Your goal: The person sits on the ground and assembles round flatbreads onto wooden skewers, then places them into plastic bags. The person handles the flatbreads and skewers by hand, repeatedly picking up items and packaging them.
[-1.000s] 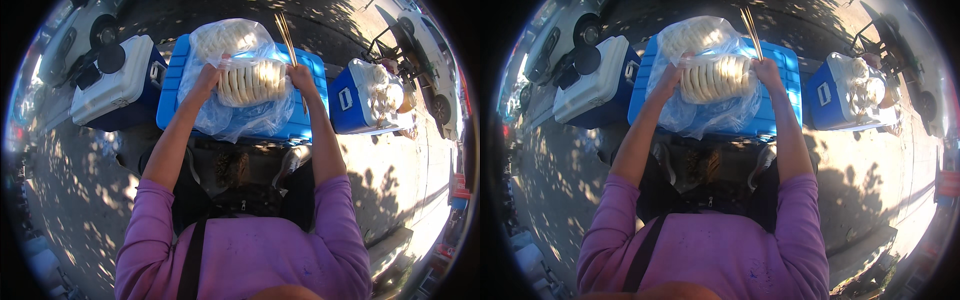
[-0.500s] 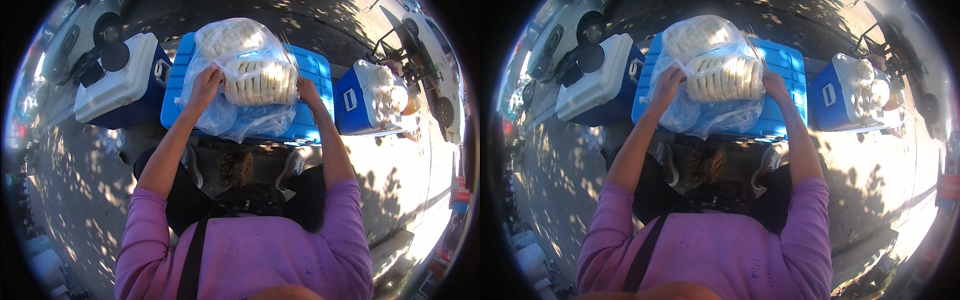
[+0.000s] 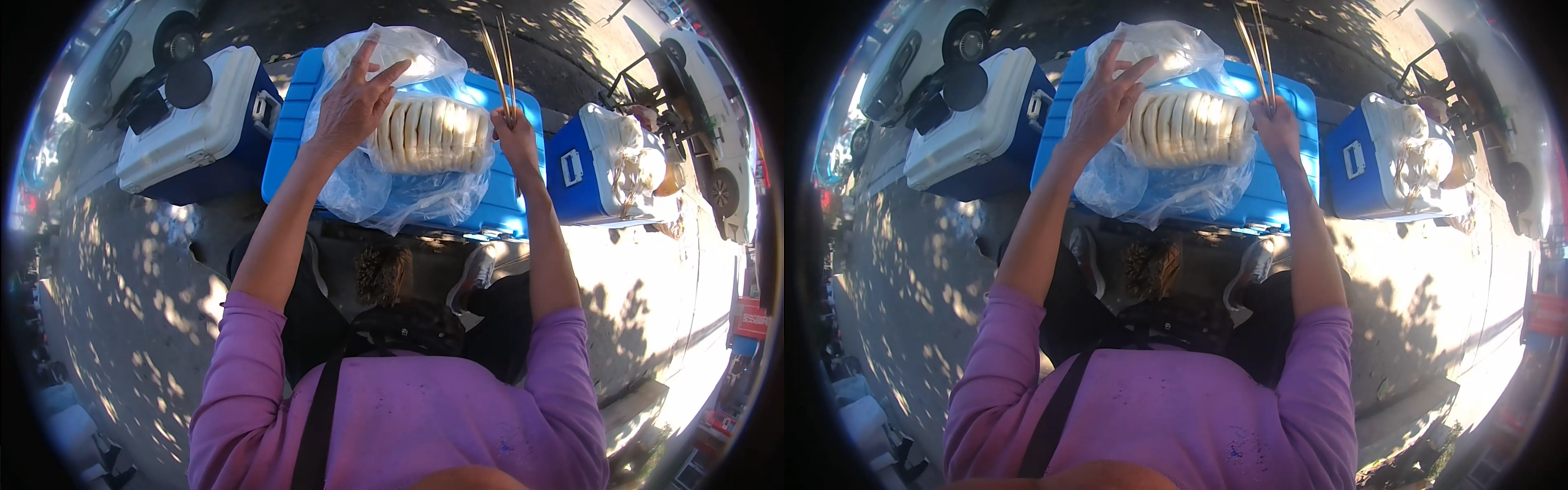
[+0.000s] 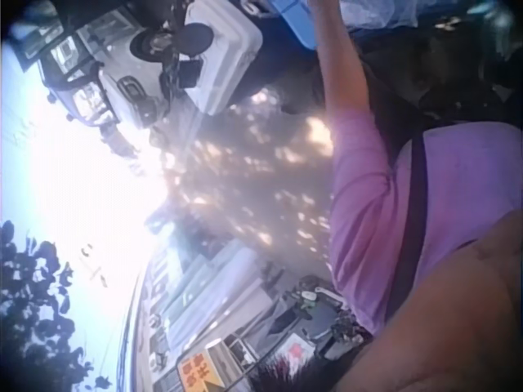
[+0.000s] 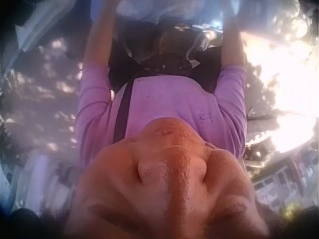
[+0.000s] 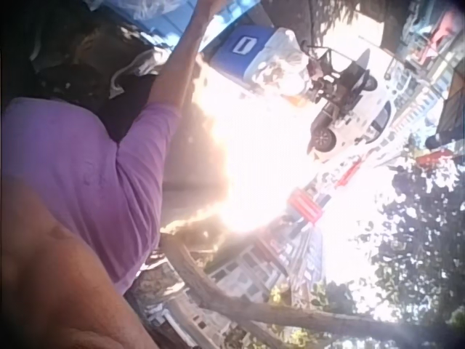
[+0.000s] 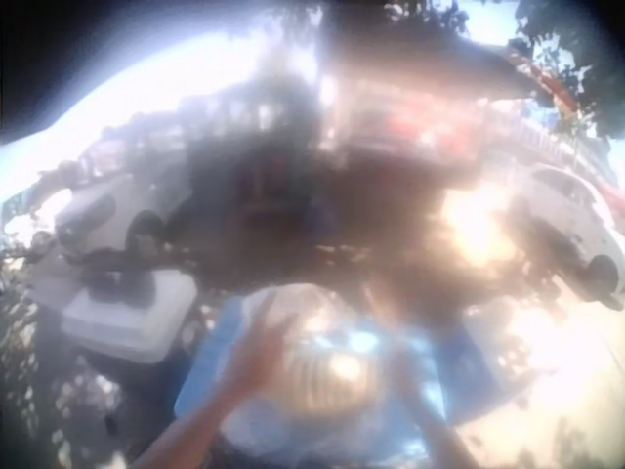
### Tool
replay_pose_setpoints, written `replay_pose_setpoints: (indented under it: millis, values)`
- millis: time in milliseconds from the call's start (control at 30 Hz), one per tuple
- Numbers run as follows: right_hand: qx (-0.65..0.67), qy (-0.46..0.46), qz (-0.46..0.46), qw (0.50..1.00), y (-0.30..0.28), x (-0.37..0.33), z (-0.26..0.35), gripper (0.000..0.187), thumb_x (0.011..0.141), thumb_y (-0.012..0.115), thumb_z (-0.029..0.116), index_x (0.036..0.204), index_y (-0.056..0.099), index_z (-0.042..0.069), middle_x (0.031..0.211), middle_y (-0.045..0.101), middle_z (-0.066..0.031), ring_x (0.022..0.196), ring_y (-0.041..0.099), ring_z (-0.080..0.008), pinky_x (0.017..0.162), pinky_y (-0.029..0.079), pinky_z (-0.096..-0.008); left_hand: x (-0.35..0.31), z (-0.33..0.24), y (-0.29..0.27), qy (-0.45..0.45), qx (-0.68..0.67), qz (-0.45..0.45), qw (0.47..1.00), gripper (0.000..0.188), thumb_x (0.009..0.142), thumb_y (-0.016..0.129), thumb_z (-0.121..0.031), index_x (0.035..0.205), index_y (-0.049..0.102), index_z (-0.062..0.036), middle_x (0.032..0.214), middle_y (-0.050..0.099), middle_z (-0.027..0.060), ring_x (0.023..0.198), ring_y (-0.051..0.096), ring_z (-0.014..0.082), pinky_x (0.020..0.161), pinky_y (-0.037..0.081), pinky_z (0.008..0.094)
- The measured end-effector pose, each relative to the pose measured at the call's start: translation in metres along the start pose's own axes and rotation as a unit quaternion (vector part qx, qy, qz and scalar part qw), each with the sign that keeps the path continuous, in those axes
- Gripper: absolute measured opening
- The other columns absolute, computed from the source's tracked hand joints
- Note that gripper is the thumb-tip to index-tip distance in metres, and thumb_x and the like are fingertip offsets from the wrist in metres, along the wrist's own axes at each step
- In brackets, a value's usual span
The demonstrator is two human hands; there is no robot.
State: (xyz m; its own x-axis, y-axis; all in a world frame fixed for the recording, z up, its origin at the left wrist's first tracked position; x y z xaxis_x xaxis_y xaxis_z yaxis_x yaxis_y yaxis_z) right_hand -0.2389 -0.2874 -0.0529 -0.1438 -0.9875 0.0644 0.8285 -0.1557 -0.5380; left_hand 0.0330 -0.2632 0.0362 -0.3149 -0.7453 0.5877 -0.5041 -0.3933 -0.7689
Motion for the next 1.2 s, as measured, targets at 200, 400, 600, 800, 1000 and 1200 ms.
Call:
replay_pose_setpoints:
  millis: [200, 400, 600, 800, 1000, 1200]
  values:
    - [0.011, 0.044, 0.039, 0.998, 0.003, -0.005, -0.005, 0.036, 0.090, 0.056, 0.035, 0.102, 0.061, 0.002, 0.072, 0.063, -0.0064, 0.068, 0.060, -0.0144, 0.065, 0.046, -0.0299, -0.011, 0.047, 0.020, -0.094, 0.002, 0.073, 0.993, 0.039, 0.088, 0.057, -0.018, 0.126, 0.051, -0.0142, 0.117, 0.055, 0.0119, 0.095, 0.062, 0.0279, 0.079, 0.051, 0.0378]
    - [0.045, 0.083, 0.088, 0.992, 0.016, -0.008, -0.038, 0.038, 0.090, 0.053, 0.035, 0.109, 0.062, 0.003, 0.079, 0.064, -0.0064, 0.069, 0.057, -0.0131, 0.066, 0.045, -0.0304, -0.034, 0.062, 0.026, -0.181, 0.088, 0.167, 0.965, 0.042, 0.088, 0.060, -0.031, 0.123, 0.052, -0.0098, 0.099, 0.064, 0.0107, 0.085, 0.064, 0.0292, 0.072, 0.051, 0.0390]
    - [0.034, 0.109, 0.129, 0.985, 0.023, -0.013, -0.040, 0.032, 0.095, 0.051, 0.036, 0.107, 0.056, 0.007, 0.065, 0.048, 0.0021, 0.050, 0.038, -0.0047, 0.042, 0.030, -0.0213, -0.071, 0.110, 0.047, -0.357, -0.105, 0.268, 0.888, 0.037, 0.090, 0.057, -0.035, 0.109, 0.060, -0.0039, 0.089, 0.067, 0.0109, 0.082, 0.065, 0.0237, 0.070, 0.049, 0.0351]
    - [0.045, 0.104, 0.077, 0.991, -0.011, -0.005, -0.029, 0.039, 0.089, 0.056, 0.044, 0.105, 0.061, 0.008, 0.066, 0.056, 0.0001, 0.052, 0.047, -0.0075, 0.045, 0.037, -0.0245, -0.052, 0.102, 0.003, -0.230, -0.183, 0.200, 0.935, 0.027, 0.093, 0.052, -0.027, 0.110, 0.060, -0.0067, 0.100, 0.066, 0.0092, 0.095, 0.062, 0.0151, 0.079, 0.047, 0.0302]
    - [0.126, 0.045, 0.019, 0.991, -0.020, -0.009, 0.007, 0.037, 0.093, 0.054, 0.042, 0.098, 0.060, 0.006, 0.063, 0.048, 0.0026, 0.047, 0.036, -0.0016, 0.040, 0.027, -0.0193, -0.028, 0.002, -0.030, 0.053, -0.005, -0.039, 0.998, 0.031, 0.092, 0.053, -0.017, 0.122, 0.054, -0.0109, 0.111, 0.062, 0.0089, 0.100, 0.061, 0.0252, 0.084, 0.049, 0.0358]
    - [0.228, -0.039, 0.133, 0.964, 0.006, -0.044, 0.061, 0.030, 0.097, 0.050, 0.032, 0.101, 0.061, 0.004, 0.061, 0.049, 0.0024, 0.048, 0.038, -0.0016, 0.040, 0.028, -0.0184, -0.052, 0.053, 0.023, -0.093, -0.072, 0.133, 0.984, 0.029, 0.091, 0.053, -0.013, 0.119, 0.058, -0.0112, 0.111, 0.062, 0.0111, 0.100, 0.060, 0.0296, 0.086, 0.048, 0.0400]
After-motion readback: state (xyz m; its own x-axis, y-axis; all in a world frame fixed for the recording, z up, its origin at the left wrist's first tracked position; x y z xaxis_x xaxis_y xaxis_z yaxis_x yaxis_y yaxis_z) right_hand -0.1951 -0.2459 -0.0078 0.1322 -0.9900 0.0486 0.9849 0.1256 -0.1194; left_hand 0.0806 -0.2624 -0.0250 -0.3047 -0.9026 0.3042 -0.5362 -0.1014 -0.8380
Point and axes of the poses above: each hand's wrist, its own x-axis towards the middle knuckle, its own y-axis out of the palm, z = x × y, the point moved 8 cm from there along x, towards the middle knuckle
